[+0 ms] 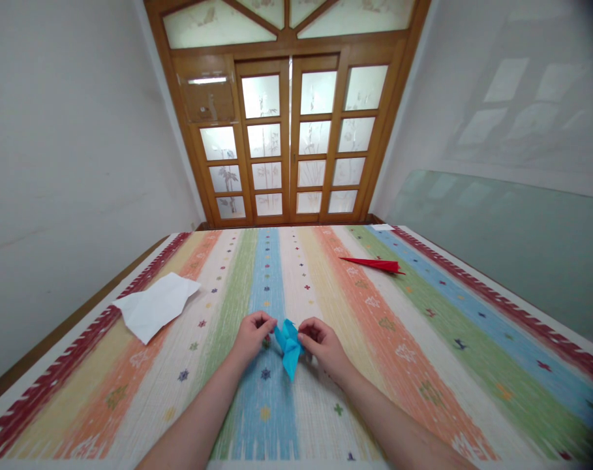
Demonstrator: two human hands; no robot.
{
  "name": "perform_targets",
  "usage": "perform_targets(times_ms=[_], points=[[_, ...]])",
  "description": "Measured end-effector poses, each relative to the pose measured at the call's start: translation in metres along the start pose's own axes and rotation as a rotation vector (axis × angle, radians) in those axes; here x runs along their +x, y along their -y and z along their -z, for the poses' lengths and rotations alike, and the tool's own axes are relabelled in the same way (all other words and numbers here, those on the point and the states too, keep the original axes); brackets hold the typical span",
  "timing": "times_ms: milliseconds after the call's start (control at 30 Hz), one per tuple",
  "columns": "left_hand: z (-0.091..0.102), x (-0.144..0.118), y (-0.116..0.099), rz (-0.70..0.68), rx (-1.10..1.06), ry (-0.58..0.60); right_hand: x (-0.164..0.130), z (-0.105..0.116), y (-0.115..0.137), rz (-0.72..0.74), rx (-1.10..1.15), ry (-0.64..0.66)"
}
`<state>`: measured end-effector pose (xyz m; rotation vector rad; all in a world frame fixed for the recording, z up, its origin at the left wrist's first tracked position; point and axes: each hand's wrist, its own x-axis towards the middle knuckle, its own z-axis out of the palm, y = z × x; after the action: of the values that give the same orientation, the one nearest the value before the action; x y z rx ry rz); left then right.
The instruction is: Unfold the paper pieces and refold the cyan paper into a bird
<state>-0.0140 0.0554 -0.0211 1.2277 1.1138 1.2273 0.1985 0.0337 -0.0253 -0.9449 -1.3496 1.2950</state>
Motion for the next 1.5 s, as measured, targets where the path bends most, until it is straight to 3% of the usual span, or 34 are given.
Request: perform_targets(times_ms=[333, 933, 1133, 1500], points=[[0.005, 0.002, -0.009, 0.083, -0.253, -0.041, 0.004, 0.005, -0.002, -0.084, 0.102, -0.140], [0.001, -0.003, -0.016, 0.125, -0.480, 0.061, 0.000, -0.001, 0.005, -0.309, 0.285, 0.083], [-0.004, -0.007, -0.018, 0.149, -0.485, 0.125, -0.010, -0.005, 0.017, -0.395, 0.490, 0.258], [-0.006, -0.009, -0.016, 0.170, -0.414, 0.144, -0.010, 0.000, 0.014, -0.408, 0.510, 0.310]])
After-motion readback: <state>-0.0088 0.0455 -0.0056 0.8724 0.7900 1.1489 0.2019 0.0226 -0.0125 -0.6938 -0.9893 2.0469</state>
